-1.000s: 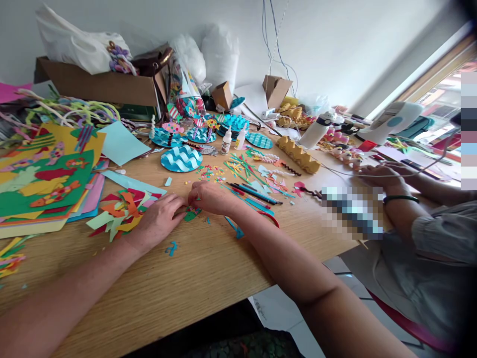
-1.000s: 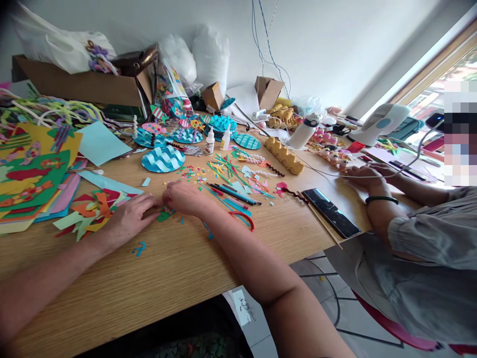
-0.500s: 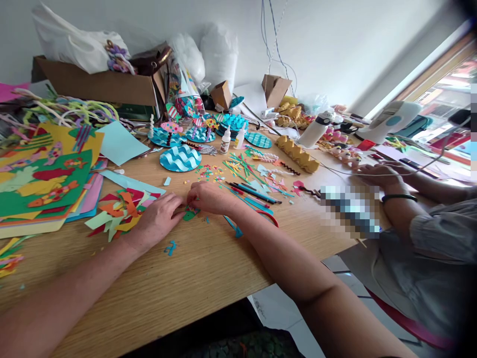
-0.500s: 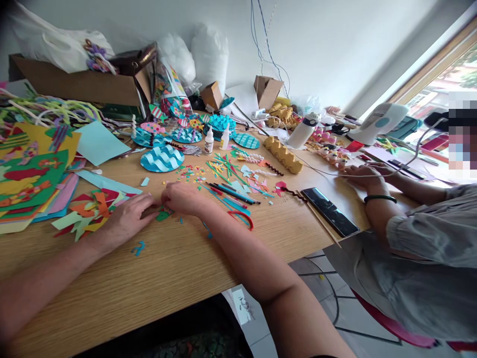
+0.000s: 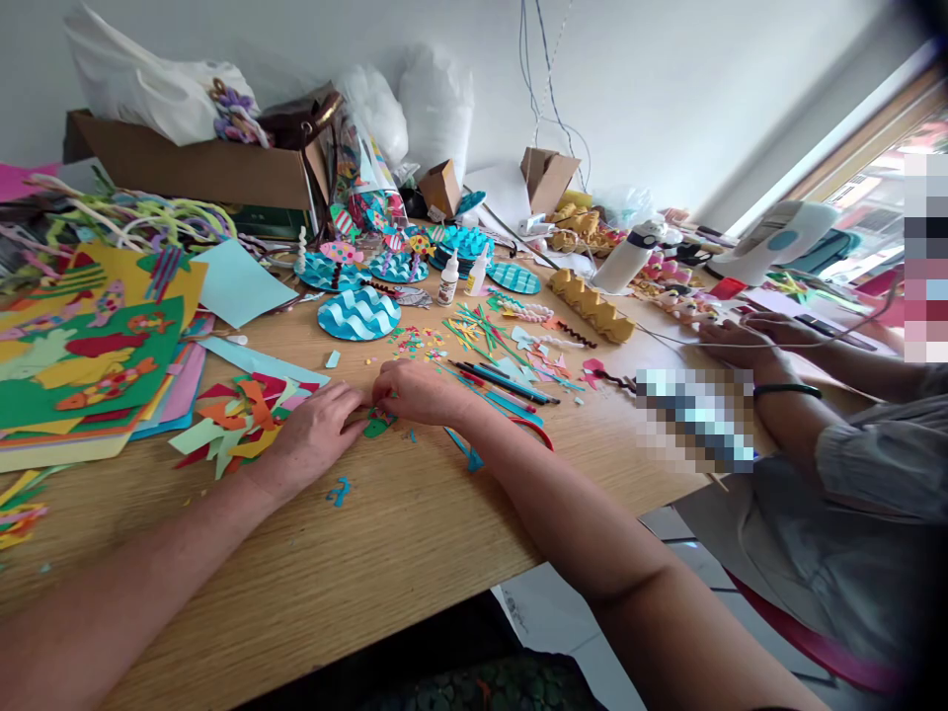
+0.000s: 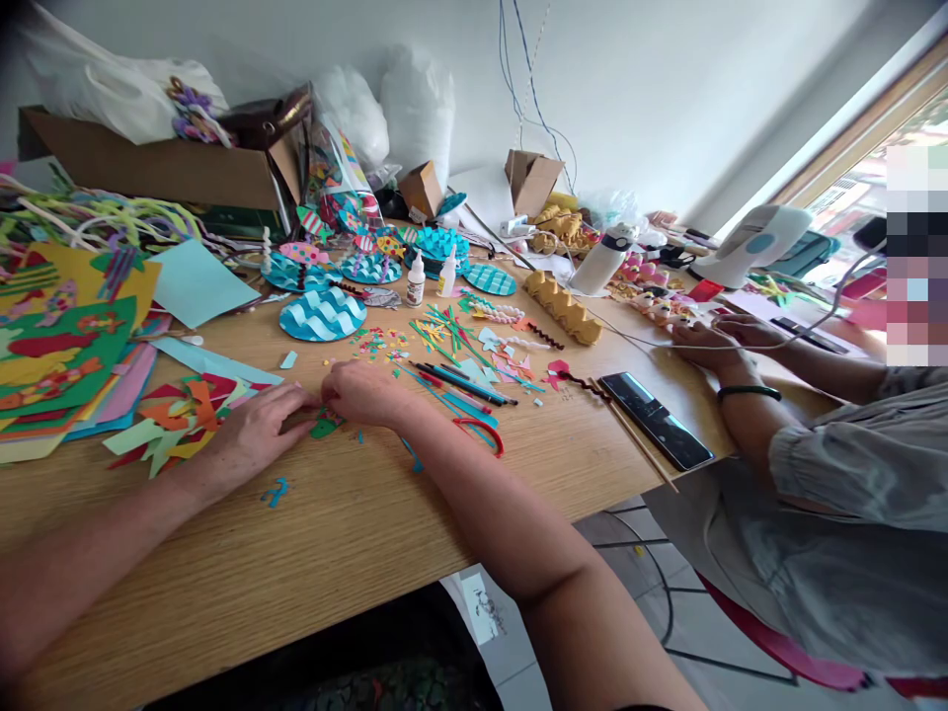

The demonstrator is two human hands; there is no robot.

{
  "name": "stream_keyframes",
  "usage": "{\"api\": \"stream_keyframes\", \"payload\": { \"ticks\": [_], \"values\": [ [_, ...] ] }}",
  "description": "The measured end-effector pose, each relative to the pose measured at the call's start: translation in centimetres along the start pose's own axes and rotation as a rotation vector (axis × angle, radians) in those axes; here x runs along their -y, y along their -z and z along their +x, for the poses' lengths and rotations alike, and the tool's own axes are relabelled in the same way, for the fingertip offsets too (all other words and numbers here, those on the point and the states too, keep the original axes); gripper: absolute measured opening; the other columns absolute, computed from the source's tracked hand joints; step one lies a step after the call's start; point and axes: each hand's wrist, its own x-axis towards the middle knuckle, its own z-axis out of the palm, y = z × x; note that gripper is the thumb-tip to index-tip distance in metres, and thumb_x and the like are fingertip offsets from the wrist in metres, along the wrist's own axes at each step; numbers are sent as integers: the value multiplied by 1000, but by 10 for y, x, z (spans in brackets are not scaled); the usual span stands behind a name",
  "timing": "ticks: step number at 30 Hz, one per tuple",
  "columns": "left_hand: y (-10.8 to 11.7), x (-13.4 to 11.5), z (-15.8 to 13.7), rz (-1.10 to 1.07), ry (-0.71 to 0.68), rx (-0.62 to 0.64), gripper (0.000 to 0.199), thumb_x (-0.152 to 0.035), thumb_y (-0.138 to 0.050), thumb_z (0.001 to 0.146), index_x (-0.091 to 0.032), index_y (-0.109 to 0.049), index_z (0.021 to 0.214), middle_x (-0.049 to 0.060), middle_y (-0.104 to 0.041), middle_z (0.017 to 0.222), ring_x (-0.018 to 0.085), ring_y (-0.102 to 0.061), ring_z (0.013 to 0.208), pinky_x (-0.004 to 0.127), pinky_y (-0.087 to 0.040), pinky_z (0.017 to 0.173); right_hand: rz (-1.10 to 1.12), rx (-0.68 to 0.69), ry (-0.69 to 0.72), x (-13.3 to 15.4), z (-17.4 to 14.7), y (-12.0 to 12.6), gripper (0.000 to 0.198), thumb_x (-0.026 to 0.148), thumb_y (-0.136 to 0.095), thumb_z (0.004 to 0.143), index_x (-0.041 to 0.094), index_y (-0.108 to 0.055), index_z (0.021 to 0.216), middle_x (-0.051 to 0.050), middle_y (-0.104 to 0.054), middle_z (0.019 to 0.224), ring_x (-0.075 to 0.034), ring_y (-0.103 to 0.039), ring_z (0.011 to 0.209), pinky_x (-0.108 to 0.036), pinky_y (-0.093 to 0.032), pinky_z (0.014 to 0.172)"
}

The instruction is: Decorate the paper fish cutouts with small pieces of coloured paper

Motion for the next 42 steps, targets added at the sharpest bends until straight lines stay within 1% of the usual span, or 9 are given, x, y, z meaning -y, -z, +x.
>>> {"api": "stream_keyframes", "payload": {
  "ticks": [7,15,20,22,26,31,35,39,42],
  "values": [
    [0,0,0,2,11,7,15,-25,-43,82,-18,-54,90,6,-58,89,22,-54,87,36,-45,77,-19,18,4,0,-1,1,22,21,-50,75,19,-69,87,-6,-64,89,-15,-56,78,-22,-35,61],
    [1,-1,1,21,23,1,15,-25,-44,81,-19,-55,89,5,-59,90,22,-55,91,36,-45,80,-7,31,-6,3,-2,5,23,20,-49,74,17,-69,87,-7,-65,89,-15,-56,79,-22,-35,63],
    [1,-2,1,5,22,4,17,-27,-44,81,-18,-56,90,7,-60,91,23,-55,90,37,-45,80,45,-25,-46,2,-3,6,24,16,-48,74,15,-69,87,-7,-65,90,-14,-56,81,-21,-37,67],
    [1,-2,1,5,32,11,17,-27,-44,81,-19,-56,90,6,-60,91,23,-55,92,37,-45,81,40,-39,-36,2,-3,4,24,16,-48,74,15,-69,87,-7,-65,90,-14,-56,81,-21,-37,67],
    [0,-1,1,11,41,14,19,-26,-44,81,-18,-57,93,7,-59,93,23,-54,92,37,-45,80,21,-21,-9,0,-2,1,24,16,-49,74,15,-69,86,-8,-65,89,-14,-57,78,-21,-36,64],
    [0,-1,1,-2,28,2,19,-26,-43,82,-18,-57,91,6,-59,91,21,-55,88,35,-45,78,35,-48,-31,1,-2,2,23,14,-49,75,15,-68,87,-8,-65,90,-14,-57,81,-21,-37,68],
    [1,-2,1,-5,35,16,19,-27,-43,82,-17,-57,90,6,-58,90,21,-55,86,35,-45,76,18,-27,-30,0,-2,0,23,16,-49,74,16,-68,87,-7,-65,90,-14,-57,80,-21,-37,65],
    [1,-2,1,-7,36,23,19,-26,-43,82,-16,-57,90,7,-58,91,22,-54,88,35,-44,78,14,-48,-23,-1,-1,-2,24,16,-48,74,16,-69,87,-7,-65,90,-14,-57,81,-21,-37,65],
    [1,-1,1,-26,33,33,19,-26,-42,83,-17,-56,92,6,-57,91,21,-53,88,35,-44,78,6,-35,-18,-1,-1,-3,24,17,-48,74,17,-68,87,-7,-66,89,-14,-57,81,-21,-37,65]
  ]
}}
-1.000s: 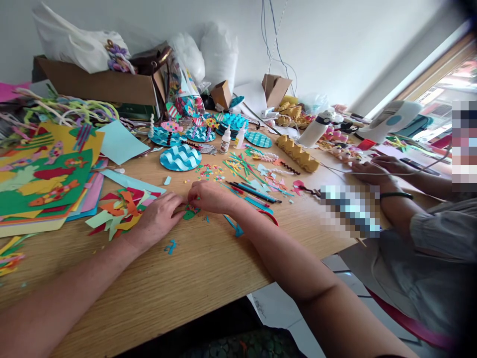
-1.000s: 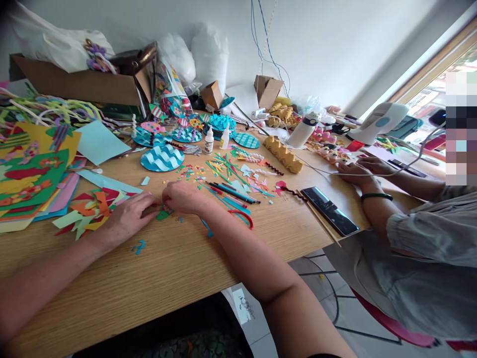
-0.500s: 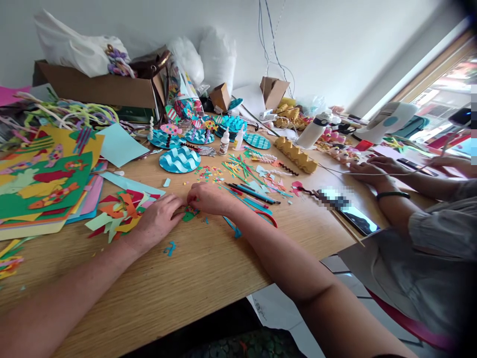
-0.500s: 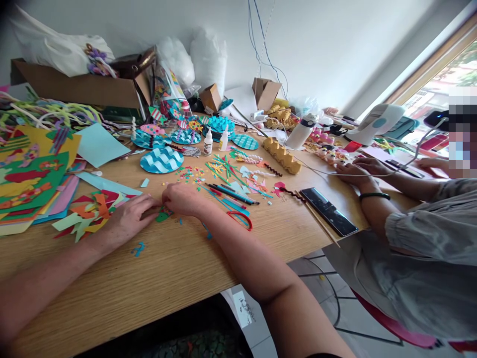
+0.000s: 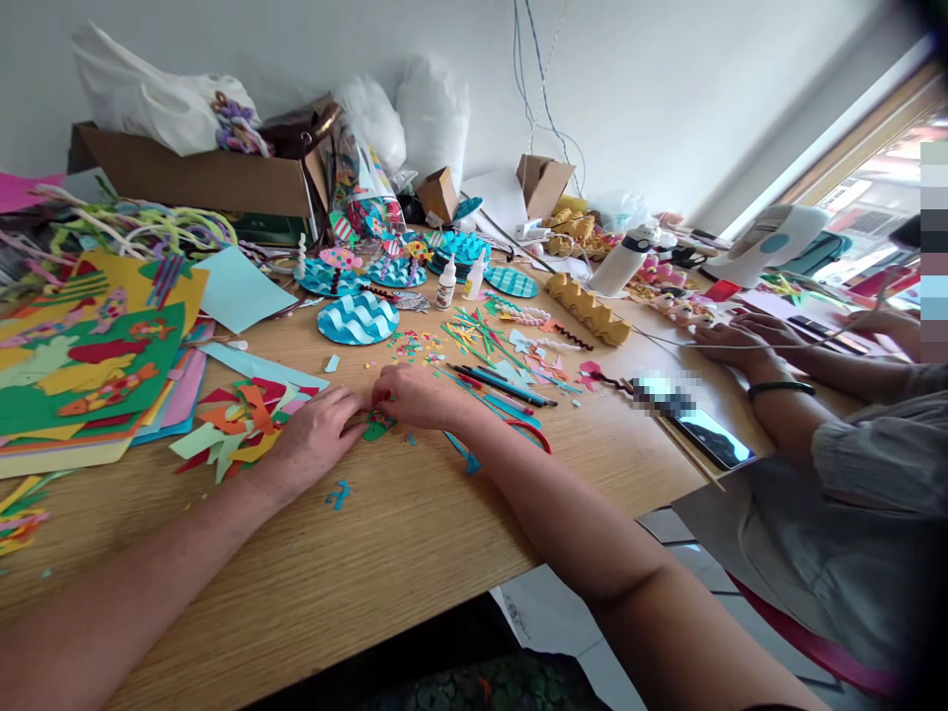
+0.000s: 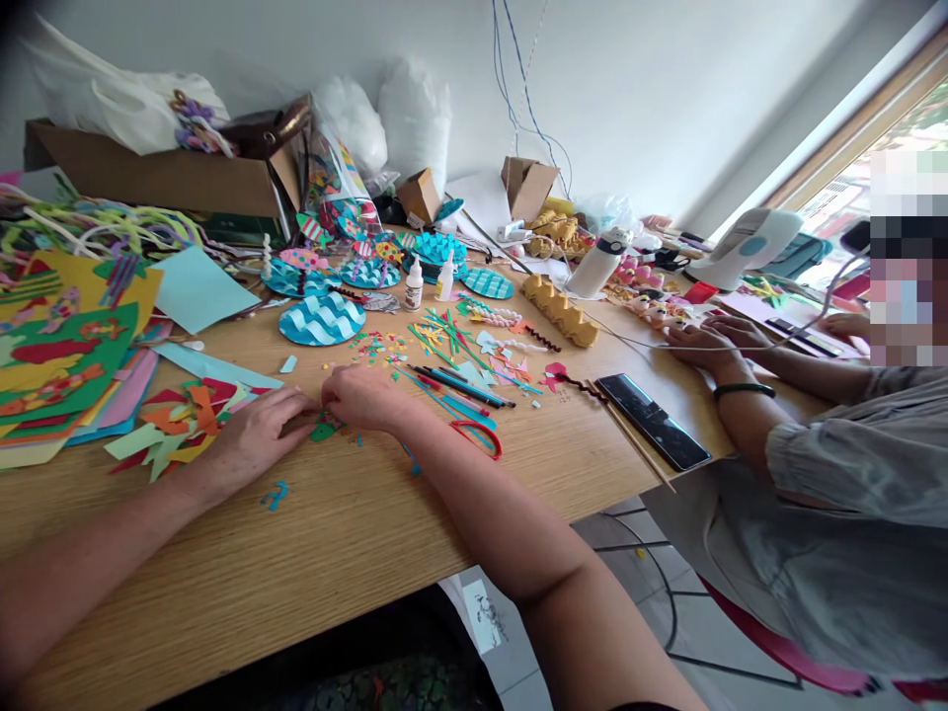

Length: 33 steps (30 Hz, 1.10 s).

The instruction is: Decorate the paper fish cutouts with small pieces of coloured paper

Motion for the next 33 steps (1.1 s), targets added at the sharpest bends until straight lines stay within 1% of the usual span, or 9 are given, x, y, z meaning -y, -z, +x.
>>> {"api": "stream_keyframes", "payload": {
  "ticks": [8,19,23,28,33],
  "values": [
    [1,-1,0,1,-4,-8,18,-28,-42,83,-19,-56,91,5,-57,90,21,-54,87,35,-45,77,-27,6,33,-1,0,-3,23,18,-49,74,17,-68,86,-6,-66,88,-15,-58,81,-21,-37,65],
    [0,0,0,1,12,-16,17,-26,-45,80,-18,-55,92,6,-58,90,22,-54,89,36,-44,78,-15,8,32,0,-1,-2,23,19,-47,75,17,-68,86,-6,-66,86,-14,-57,79,-21,-37,65],
    [1,-3,0,5,45,-18,15,-23,-47,78,-19,-51,91,6,-58,88,22,-55,86,35,-45,75,-10,-6,38,1,-1,-2,24,17,-47,74,17,-68,85,-6,-66,86,-14,-57,79,-21,-37,64],
    [3,-7,1,-38,122,-14,21,-21,-50,74,-19,-48,95,4,-59,86,21,-57,82,33,-46,70,-13,-3,29,0,-1,-2,24,18,-46,73,17,-68,83,-6,-66,87,-14,-57,78,-21,-36,63],
    [3,-7,1,-57,144,-6,24,-21,-50,73,-19,-48,97,3,-59,83,20,-57,82,33,-45,72,-31,0,-5,0,-2,1,24,19,-47,74,17,-69,84,-7,-66,86,-14,-56,75,-22,-35,61]
  ]
}}
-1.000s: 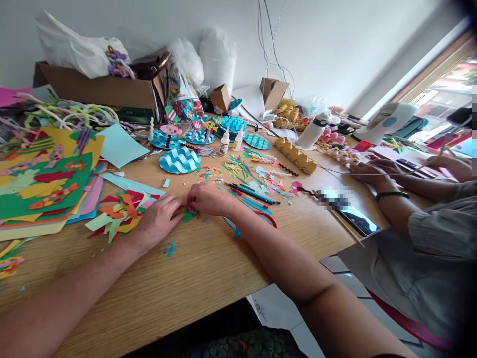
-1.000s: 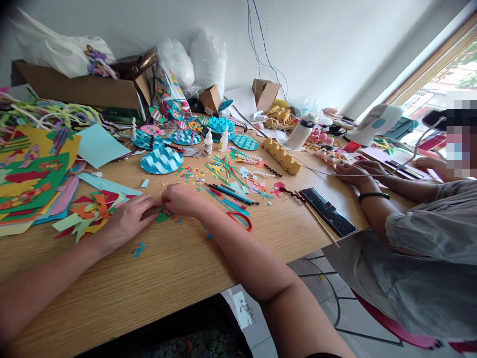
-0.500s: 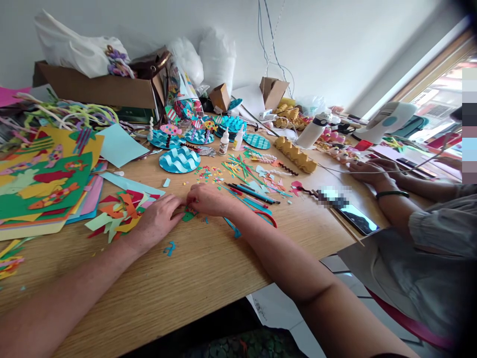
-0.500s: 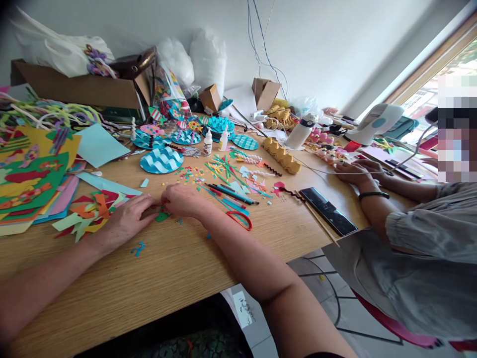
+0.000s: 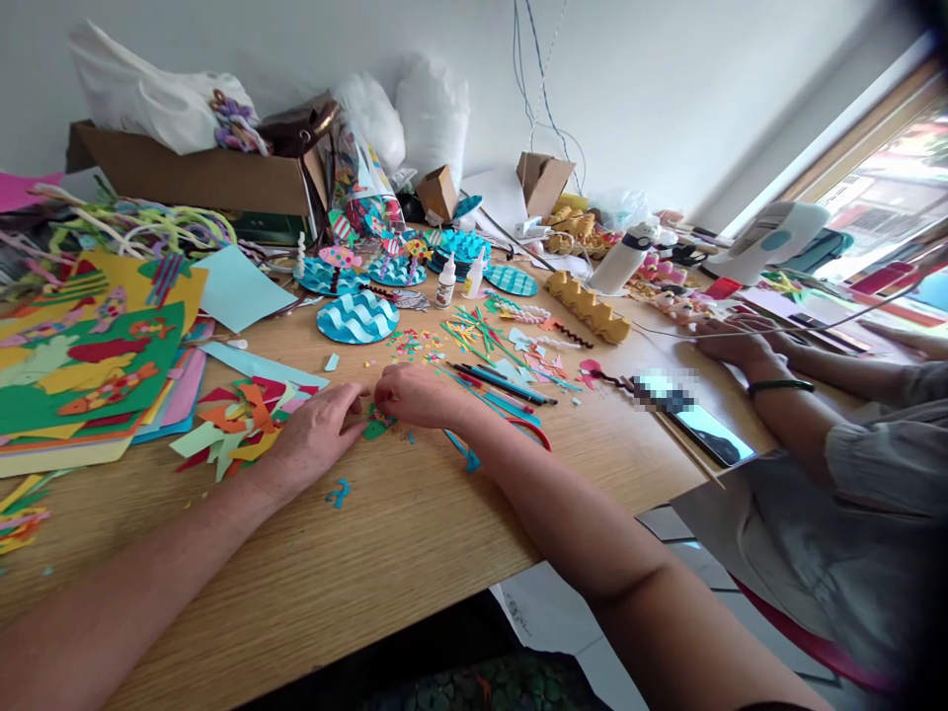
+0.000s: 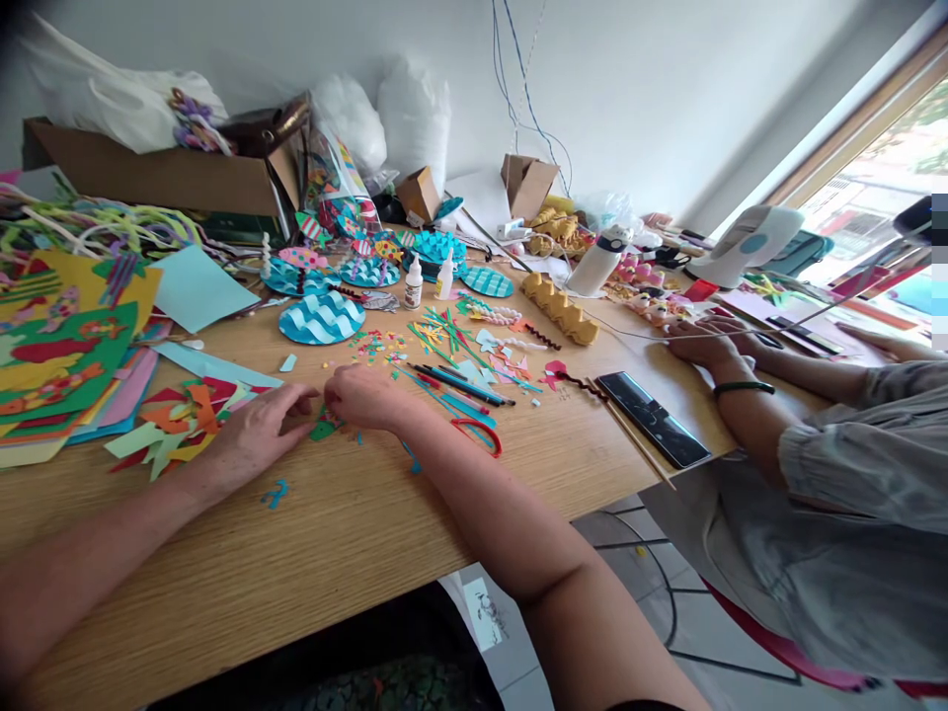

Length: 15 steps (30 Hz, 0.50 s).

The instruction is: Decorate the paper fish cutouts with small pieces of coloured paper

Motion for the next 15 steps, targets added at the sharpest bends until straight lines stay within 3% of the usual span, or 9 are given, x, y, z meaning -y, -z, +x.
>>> {"api": "stream_keyframes", "payload": {
  "ticks": [3,7,15],
  "values": [
    [-1,2,0,-13,-18,-16,24,-22,-50,73,-20,-49,97,3,-60,85,20,-57,82,33,-45,73,40,-51,-8,-2,-2,5,23,16,-48,74,15,-69,81,-7,-65,84,-13,-55,76,-21,-36,64],
    [-4,7,-1,-18,-72,-50,23,-24,-49,75,-19,-50,98,5,-60,88,20,-57,83,33,-45,75,131,-254,-41,-9,-5,11,19,14,-48,75,12,-67,78,-6,-63,80,-12,-53,75,-21,-36,68],
    [-5,10,-1,3,-134,-64,22,-27,-44,79,-18,-50,98,5,-59,88,20,-56,83,34,-45,76,191,-612,-237,-28,-16,31,17,17,-49,77,13,-65,75,-4,-61,79,-12,-53,75,-21,-36,70]
  ]
}}
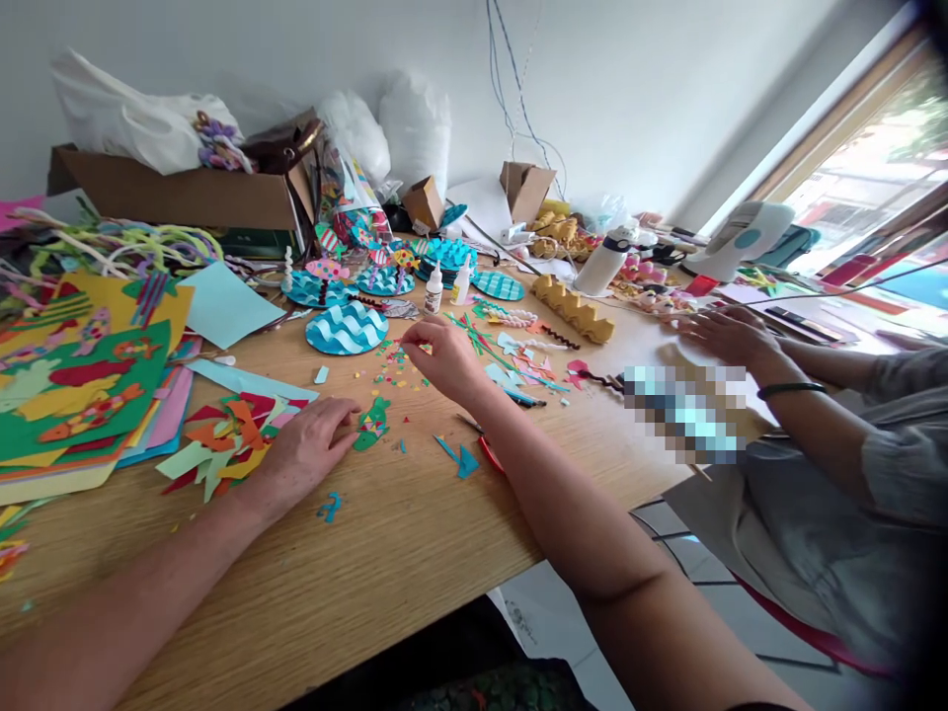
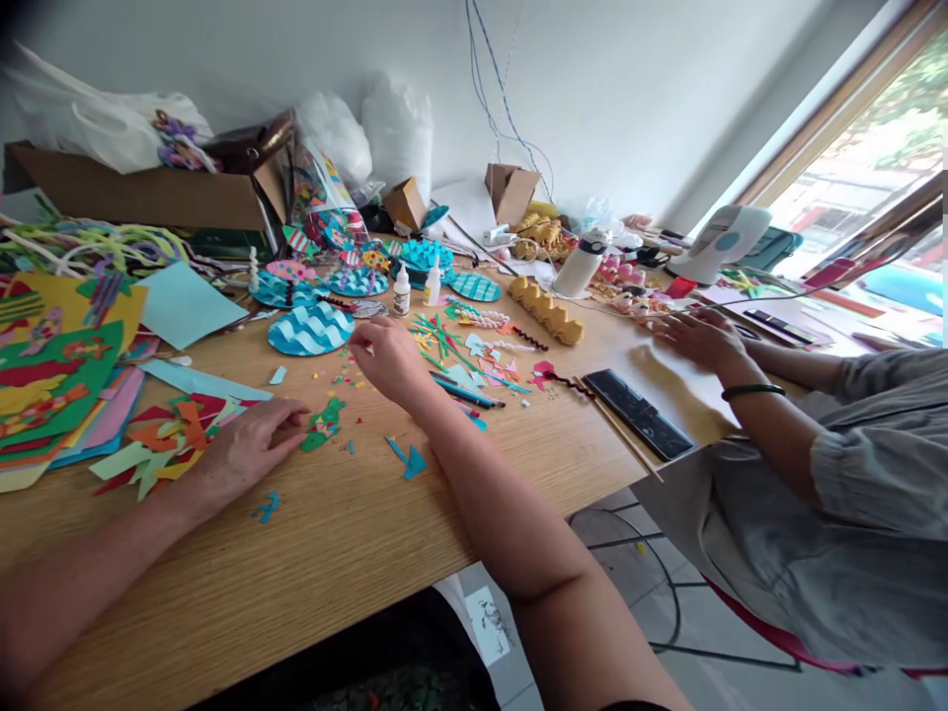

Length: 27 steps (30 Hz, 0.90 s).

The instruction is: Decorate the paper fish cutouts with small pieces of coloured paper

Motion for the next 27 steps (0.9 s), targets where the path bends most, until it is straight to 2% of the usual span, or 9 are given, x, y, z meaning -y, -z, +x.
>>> {"api": "stream_keyframes", "payload": {
  "ticks": [2,4,9,13,18,22,27],
  "values": [
    [1,0,0,2,-1,9,21,-28,-43,79,-18,-51,96,5,-59,87,20,-56,83,33,-45,75,-22,-35,-58,-6,2,9,17,17,-49,76,14,-66,76,-4,-61,79,-11,-53,74,-21,-36,68],
    [1,0,0,9,1,10,20,-29,-43,79,-18,-52,94,6,-60,87,21,-56,83,34,-45,74,-68,-7,-104,-12,3,17,17,16,-49,75,14,-66,77,-3,-62,79,-11,-53,73,-21,-36,67],
    [1,1,0,27,-5,-1,21,-30,-42,79,-18,-53,92,6,-61,88,21,-57,83,34,-46,73,-175,241,-165,-24,3,27,22,15,-47,73,16,-67,81,-3,-65,78,-12,-54,70,-21,-35,62],
    [3,-1,1,25,-15,9,22,-30,-35,82,-19,-53,89,6,-61,85,20,-58,79,33,-46,71,-228,391,-172,-36,5,20,22,15,-47,71,17,-67,80,-3,-66,80,-12,-55,71,-20,-34,59],
    [3,-2,2,38,-27,-49,26,-26,-29,83,-19,-54,86,6,-62,85,20,-58,81,33,-46,74,-325,425,-194,-59,14,10,25,14,-46,69,17,-68,81,-4,-66,84,-13,-54,73,-21,-32,57],
    [3,-2,2,55,-34,-44,26,-24,-29,82,-19,-54,87,6,-63,85,21,-58,84,34,-46,76,-360,454,-238,-77,21,6,28,13,-46,68,16,-68,84,-4,-67,85,-13,-54,73,-20,-32,57],
    [2,-1,2,55,-37,-47,27,-25,-29,82,-19,-55,86,7,-64,87,22,-58,88,35,-46,78,-335,495,-234,-83,27,-3,24,15,-52,66,17,-68,83,-2,-67,83,-12,-55,71,-18,-34,56]
  ]
}}
